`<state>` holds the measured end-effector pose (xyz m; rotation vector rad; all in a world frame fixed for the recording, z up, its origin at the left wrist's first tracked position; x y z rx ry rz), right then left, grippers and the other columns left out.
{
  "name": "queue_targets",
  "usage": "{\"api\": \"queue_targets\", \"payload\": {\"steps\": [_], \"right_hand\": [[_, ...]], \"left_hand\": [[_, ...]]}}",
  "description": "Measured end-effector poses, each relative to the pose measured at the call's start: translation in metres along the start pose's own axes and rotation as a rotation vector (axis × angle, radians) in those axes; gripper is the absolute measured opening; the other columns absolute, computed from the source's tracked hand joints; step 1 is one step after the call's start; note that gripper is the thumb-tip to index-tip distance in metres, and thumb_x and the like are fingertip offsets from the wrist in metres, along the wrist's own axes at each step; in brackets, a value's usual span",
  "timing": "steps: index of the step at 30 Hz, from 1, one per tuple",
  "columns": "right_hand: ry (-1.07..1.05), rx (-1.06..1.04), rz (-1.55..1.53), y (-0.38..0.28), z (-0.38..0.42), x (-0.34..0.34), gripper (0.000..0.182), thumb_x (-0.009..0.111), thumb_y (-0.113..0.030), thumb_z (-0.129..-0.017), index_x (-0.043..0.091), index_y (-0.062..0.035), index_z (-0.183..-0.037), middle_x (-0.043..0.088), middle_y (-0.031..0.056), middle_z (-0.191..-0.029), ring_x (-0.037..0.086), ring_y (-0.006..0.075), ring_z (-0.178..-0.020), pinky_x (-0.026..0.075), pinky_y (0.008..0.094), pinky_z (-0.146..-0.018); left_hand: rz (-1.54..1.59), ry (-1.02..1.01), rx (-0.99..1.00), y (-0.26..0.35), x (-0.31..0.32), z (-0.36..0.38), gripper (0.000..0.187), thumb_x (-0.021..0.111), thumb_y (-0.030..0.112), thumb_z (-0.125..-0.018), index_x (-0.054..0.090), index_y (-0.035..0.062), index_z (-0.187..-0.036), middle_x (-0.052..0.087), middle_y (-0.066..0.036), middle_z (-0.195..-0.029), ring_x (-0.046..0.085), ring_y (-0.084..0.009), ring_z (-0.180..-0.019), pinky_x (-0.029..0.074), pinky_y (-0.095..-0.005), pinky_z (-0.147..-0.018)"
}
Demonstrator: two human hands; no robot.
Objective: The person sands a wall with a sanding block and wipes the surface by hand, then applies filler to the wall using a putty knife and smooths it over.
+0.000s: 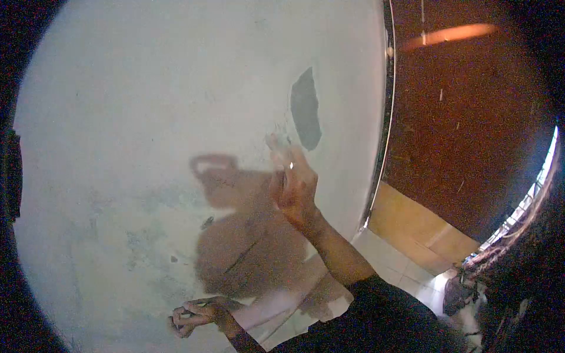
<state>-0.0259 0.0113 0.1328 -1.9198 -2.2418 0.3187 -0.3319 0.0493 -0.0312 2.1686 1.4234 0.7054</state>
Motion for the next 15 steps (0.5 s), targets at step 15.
{"api": "queue_targets", "payload": {"steps": [15], "right_hand": [[0.085,0.082,-0.001,-0.020,-0.003,0.004,0.026,0.054,0.001,-0.091,0.061,0.0057,-0.115,0.061,0.0179,-0.090,0.058,0.0262,-0.079,0.047,0.0321,-0.076]], "left_hand": [[0.108,-0.249,-0.507,-0.016,-0.010,0.022,0.033,0.056,0.036,-0.094,0.039,0.0073,-0.099,0.037,-0.010,-0.103,0.044,-0.0196,-0.077,0.040,-0.0447,-0.062]]}}
Point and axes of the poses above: each hand's wrist, its own z-axis away from the middle knuckle, its own x-axis out of the palm, y = z × x, the point moved 2 cm from there along -z, towards the middle knuckle
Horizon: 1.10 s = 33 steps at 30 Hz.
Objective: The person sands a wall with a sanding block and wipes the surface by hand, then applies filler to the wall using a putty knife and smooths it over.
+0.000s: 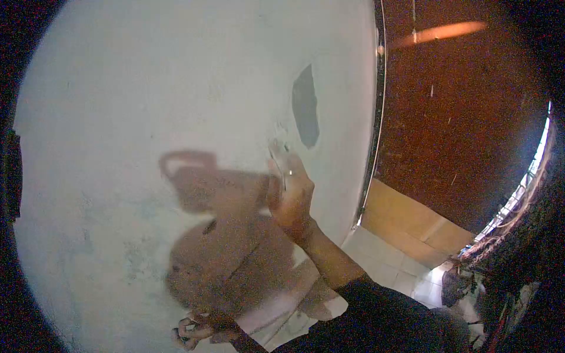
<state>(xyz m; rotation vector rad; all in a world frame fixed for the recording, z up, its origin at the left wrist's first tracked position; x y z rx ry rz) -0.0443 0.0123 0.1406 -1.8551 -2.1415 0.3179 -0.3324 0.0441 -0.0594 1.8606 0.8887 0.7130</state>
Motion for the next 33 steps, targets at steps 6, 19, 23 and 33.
{"api": "queue_targets", "payload": {"steps": [6,19,23,33], "right_hand": [[-0.008,0.132,0.040,-0.001,-0.022,0.000,0.027,0.051,0.000,-0.093,0.062,0.0064,-0.117,0.063,0.0199,-0.096,0.060,0.0270,-0.081,0.047,0.0320,-0.076],[0.008,-0.037,0.037,0.001,0.009,0.000,0.029,0.053,0.001,-0.092,0.063,0.0027,-0.119,0.061,0.0158,-0.091,0.057,0.0229,-0.073,0.047,0.0314,-0.070],[-0.071,0.113,0.025,-0.003,-0.017,-0.006,0.029,0.053,0.001,-0.092,0.061,0.0048,-0.119,0.063,0.0181,-0.097,0.058,0.0257,-0.075,0.047,0.0319,-0.073],[-0.054,0.016,0.011,0.005,-0.020,-0.009,0.027,0.053,0.001,-0.092,0.061,0.0067,-0.117,0.062,0.0196,-0.094,0.059,0.0261,-0.077,0.048,0.0317,-0.076]], "left_hand": [[-0.014,-0.027,0.028,-0.032,-0.001,-0.003,0.033,0.057,0.036,-0.094,0.041,0.0073,-0.100,0.038,-0.010,-0.105,0.046,-0.0202,-0.078,0.042,-0.0440,-0.062],[-0.026,-0.029,0.080,-0.125,-0.011,-0.007,0.033,0.059,0.035,-0.093,0.044,0.0072,-0.101,0.041,-0.011,-0.110,0.050,-0.0216,-0.080,0.045,-0.0425,-0.062],[-0.026,-0.029,0.107,-0.031,0.002,-0.003,0.033,0.059,0.035,-0.093,0.045,0.0071,-0.102,0.042,-0.011,-0.112,0.051,-0.0220,-0.081,0.046,-0.0420,-0.062],[-0.053,-0.031,0.187,-0.025,0.003,0.003,0.033,0.061,0.035,-0.092,0.047,0.0070,-0.103,0.044,-0.012,-0.115,0.054,-0.0230,-0.082,0.049,-0.0409,-0.062]]}}
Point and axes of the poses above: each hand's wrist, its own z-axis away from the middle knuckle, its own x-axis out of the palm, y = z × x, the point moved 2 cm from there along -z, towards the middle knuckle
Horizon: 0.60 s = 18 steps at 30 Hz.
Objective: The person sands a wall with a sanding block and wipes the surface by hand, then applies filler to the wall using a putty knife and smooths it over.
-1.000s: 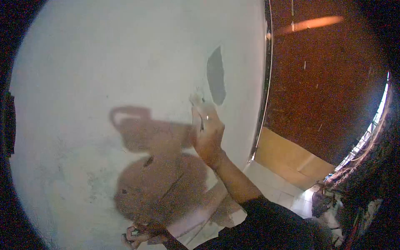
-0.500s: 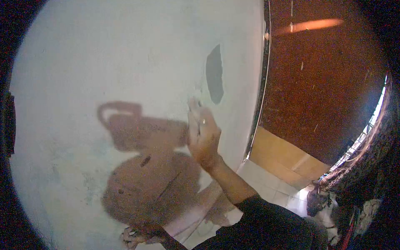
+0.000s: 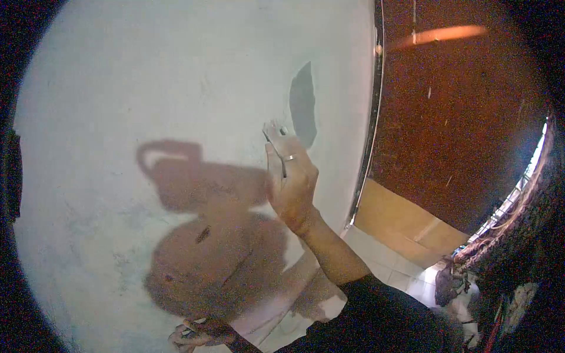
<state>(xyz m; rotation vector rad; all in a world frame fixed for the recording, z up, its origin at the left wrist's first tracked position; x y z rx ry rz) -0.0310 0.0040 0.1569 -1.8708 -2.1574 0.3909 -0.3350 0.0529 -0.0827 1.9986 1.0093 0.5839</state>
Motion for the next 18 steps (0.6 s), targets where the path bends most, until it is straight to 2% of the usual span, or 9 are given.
{"api": "queue_targets", "payload": {"steps": [5,8,9,12,13,14,15,17,18], "right_hand": [[0.005,-0.074,0.009,0.005,0.026,0.001,0.025,0.054,0.002,-0.091,0.062,0.0063,-0.115,0.062,0.0192,-0.093,0.060,0.0270,-0.079,0.048,0.0322,-0.077],[0.025,-0.038,0.028,0.010,-0.008,0.000,0.031,0.055,-0.001,-0.090,0.061,0.0007,-0.120,0.063,0.0226,-0.101,0.063,0.0393,-0.091,0.051,0.0414,-0.076],[-0.003,0.032,0.048,0.007,-0.011,-0.001,0.032,0.055,0.000,-0.090,0.061,0.0000,-0.121,0.063,0.0225,-0.100,0.064,0.0390,-0.088,0.052,0.0412,-0.073],[0.031,-0.003,-0.021,0.009,0.018,0.005,0.025,0.053,0.004,-0.091,0.062,0.0069,-0.114,0.061,0.0190,-0.090,0.059,0.0248,-0.077,0.048,0.0324,-0.077],[-0.011,-0.022,-0.010,0.009,0.023,0.003,0.026,0.052,0.004,-0.091,0.061,0.0059,-0.115,0.060,0.0179,-0.088,0.058,0.0239,-0.076,0.048,0.0320,-0.077],[-0.024,-0.009,-0.001,0.012,0.015,0.003,0.027,0.051,0.004,-0.091,0.061,0.0055,-0.117,0.060,0.0179,-0.088,0.058,0.0239,-0.076,0.048,0.0320,-0.077],[-0.041,0.010,0.010,0.015,0.006,0.004,0.028,0.051,0.004,-0.092,0.061,0.0050,-0.118,0.060,0.0179,-0.088,0.058,0.0239,-0.075,0.048,0.0319,-0.077],[-0.044,0.017,0.001,0.015,-0.002,0.003,0.030,0.052,0.004,-0.091,0.061,0.0040,-0.120,0.060,0.0178,-0.088,0.058,0.0241,-0.074,0.049,0.0319,-0.077],[-0.034,-0.001,-0.021,0.014,-0.005,0.002,0.031,0.053,0.005,-0.091,0.061,0.0033,-0.121,0.060,0.0177,-0.089,0.058,0.0243,-0.073,0.049,0.0319,-0.077]], "left_hand": [[-0.017,0.009,0.051,-0.002,0.000,-0.002,0.033,0.062,0.034,-0.092,0.048,0.0070,-0.103,0.045,-0.012,-0.117,0.056,-0.0235,-0.083,0.050,-0.0403,-0.062],[-0.031,-0.004,0.071,-0.004,-0.006,0.000,0.033,0.062,0.034,-0.092,0.049,0.0069,-0.104,0.045,-0.013,-0.119,0.057,-0.0239,-0.084,0.051,-0.0399,-0.062],[-0.036,-0.007,0.077,-0.005,-0.008,-0.001,0.033,0.062,0.034,-0.092,0.049,0.0069,-0.104,0.046,-0.013,-0.119,0.057,-0.0240,-0.084,0.051,-0.0398,-0.062],[-0.031,0.004,0.083,-0.016,-0.012,0.003,0.033,0.063,0.034,-0.092,0.050,0.0069,-0.104,0.046,-0.013,-0.120,0.058,-0.0243,-0.085,0.052,-0.0395,-0.062],[-0.024,0.011,0.082,-0.027,-0.009,0.005,0.033,0.063,0.034,-0.092,0.050,0.0069,-0.104,0.046,-0.013,-0.120,0.058,-0.0243,-0.085,0.052,-0.0395,-0.062],[-0.015,0.020,0.082,-0.076,-0.012,0.013,0.032,0.062,0.034,-0.092,0.049,0.0069,-0.104,0.046,-0.013,-0.120,0.058,-0.0243,-0.085,0.052,-0.0396,-0.062],[-0.012,0.024,0.085,-0.079,-0.011,0.014,0.032,0.062,0.034,-0.092,0.049,0.0070,-0.104,0.046,-0.013,-0.119,0.057,-0.0242,-0.085,0.052,-0.0396,-0.062],[-0.009,0.026,0.096,-0.037,-0.003,0.007,0.032,0.062,0.034,-0.092,0.049,0.0071,-0.103,0.046,-0.012,-0.118,0.057,-0.0242,-0.085,0.051,-0.0398,-0.063],[-0.010,0.029,0.101,-0.036,0.000,0.008,0.031,0.062,0.034,-0.092,0.049,0.0072,-0.103,0.046,-0.012,-0.117,0.056,-0.0242,-0.085,0.051,-0.0399,-0.063]]}}
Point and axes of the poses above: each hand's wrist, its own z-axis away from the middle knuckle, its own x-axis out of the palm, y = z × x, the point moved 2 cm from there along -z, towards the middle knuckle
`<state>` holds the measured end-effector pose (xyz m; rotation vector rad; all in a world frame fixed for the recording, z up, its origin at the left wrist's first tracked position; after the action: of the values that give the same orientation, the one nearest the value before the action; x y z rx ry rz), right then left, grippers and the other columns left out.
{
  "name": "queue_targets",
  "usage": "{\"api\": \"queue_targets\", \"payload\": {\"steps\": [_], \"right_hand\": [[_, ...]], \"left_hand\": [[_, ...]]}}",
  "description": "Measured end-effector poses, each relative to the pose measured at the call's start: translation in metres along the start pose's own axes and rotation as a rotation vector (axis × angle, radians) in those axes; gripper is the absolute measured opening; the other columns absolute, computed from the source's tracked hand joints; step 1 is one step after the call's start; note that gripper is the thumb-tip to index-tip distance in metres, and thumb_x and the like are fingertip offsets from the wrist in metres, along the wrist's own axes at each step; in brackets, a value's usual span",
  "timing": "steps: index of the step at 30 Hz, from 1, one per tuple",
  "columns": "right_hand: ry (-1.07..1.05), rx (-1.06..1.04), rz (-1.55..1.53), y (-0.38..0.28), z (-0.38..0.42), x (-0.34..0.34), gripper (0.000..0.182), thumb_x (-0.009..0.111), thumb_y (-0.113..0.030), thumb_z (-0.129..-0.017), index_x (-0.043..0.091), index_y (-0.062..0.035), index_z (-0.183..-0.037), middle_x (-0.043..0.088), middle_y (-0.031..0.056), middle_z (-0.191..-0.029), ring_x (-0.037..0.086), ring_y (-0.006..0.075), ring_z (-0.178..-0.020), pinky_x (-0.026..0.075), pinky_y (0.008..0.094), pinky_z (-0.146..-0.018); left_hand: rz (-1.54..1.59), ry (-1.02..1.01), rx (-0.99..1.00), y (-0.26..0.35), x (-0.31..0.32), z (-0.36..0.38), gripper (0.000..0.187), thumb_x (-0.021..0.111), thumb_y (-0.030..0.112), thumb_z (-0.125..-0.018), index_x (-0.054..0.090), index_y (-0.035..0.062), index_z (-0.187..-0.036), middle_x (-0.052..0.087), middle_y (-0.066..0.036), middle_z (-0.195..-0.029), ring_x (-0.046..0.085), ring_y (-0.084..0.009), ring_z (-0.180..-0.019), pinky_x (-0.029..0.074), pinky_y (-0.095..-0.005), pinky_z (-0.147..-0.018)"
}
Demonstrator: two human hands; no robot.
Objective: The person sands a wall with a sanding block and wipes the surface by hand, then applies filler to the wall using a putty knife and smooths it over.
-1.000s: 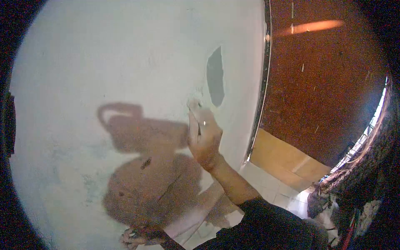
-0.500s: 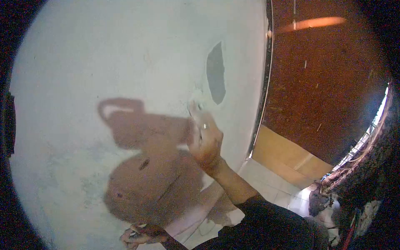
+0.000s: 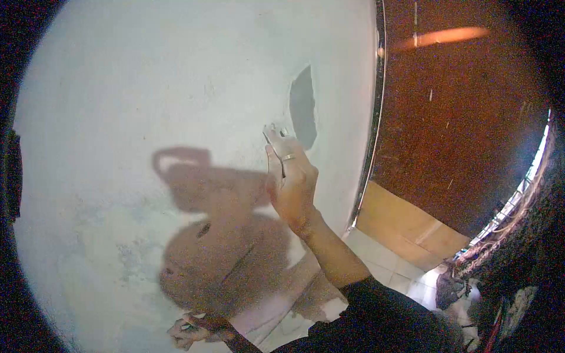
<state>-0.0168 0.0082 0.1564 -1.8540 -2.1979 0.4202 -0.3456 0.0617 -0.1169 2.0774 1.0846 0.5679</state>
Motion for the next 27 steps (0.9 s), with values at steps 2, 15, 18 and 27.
{"api": "queue_targets", "payload": {"steps": [2,15,18,27], "right_hand": [[0.003,-0.035,0.005,0.002,0.006,-0.001,0.032,0.054,0.004,-0.091,0.061,0.0026,-0.121,0.061,0.0180,-0.090,0.059,0.0255,-0.074,0.049,0.0324,-0.076],[0.044,-0.055,0.151,0.040,0.011,0.012,0.031,0.053,-0.009,-0.094,0.060,-0.0033,-0.124,0.063,0.0217,-0.112,0.065,0.0358,-0.097,0.052,0.0412,-0.082],[0.028,0.161,0.086,0.036,-0.025,0.009,0.031,0.053,-0.009,-0.094,0.061,-0.0035,-0.124,0.064,0.0211,-0.111,0.064,0.0354,-0.102,0.051,0.0405,-0.086],[0.109,0.068,-0.021,0.053,-0.013,0.016,0.026,0.055,0.002,-0.089,0.064,0.0028,-0.114,0.064,0.0199,-0.095,0.063,0.0302,-0.083,0.050,0.0355,-0.082]], "left_hand": [[-0.002,0.006,0.008,-0.042,0.007,0.015,0.031,0.062,0.033,-0.092,0.049,0.0073,-0.102,0.045,-0.012,-0.116,0.056,-0.0242,-0.086,0.050,-0.0400,-0.064],[0.010,0.066,0.067,0.083,0.029,-0.019,0.027,0.061,0.032,-0.093,0.049,0.0080,-0.099,0.044,-0.010,-0.108,0.052,-0.0240,-0.088,0.046,-0.0411,-0.067],[0.010,0.061,0.085,0.088,0.031,-0.021,0.027,0.060,0.032,-0.093,0.049,0.0082,-0.098,0.044,-0.010,-0.107,0.051,-0.0240,-0.088,0.045,-0.0413,-0.068],[0.046,0.086,0.112,0.081,0.033,-0.018,0.025,0.059,0.031,-0.093,0.048,0.0087,-0.095,0.043,-0.008,-0.101,0.048,-0.0238,-0.089,0.043,-0.0420,-0.070]]}}
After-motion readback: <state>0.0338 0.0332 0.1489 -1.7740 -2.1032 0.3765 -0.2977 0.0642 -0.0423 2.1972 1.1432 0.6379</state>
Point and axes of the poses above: each hand's wrist, its own z-axis away from the middle knuckle, its own x-axis out of the palm, y = z × x, the point moved 2 cm from there along -z, towards the middle knuckle
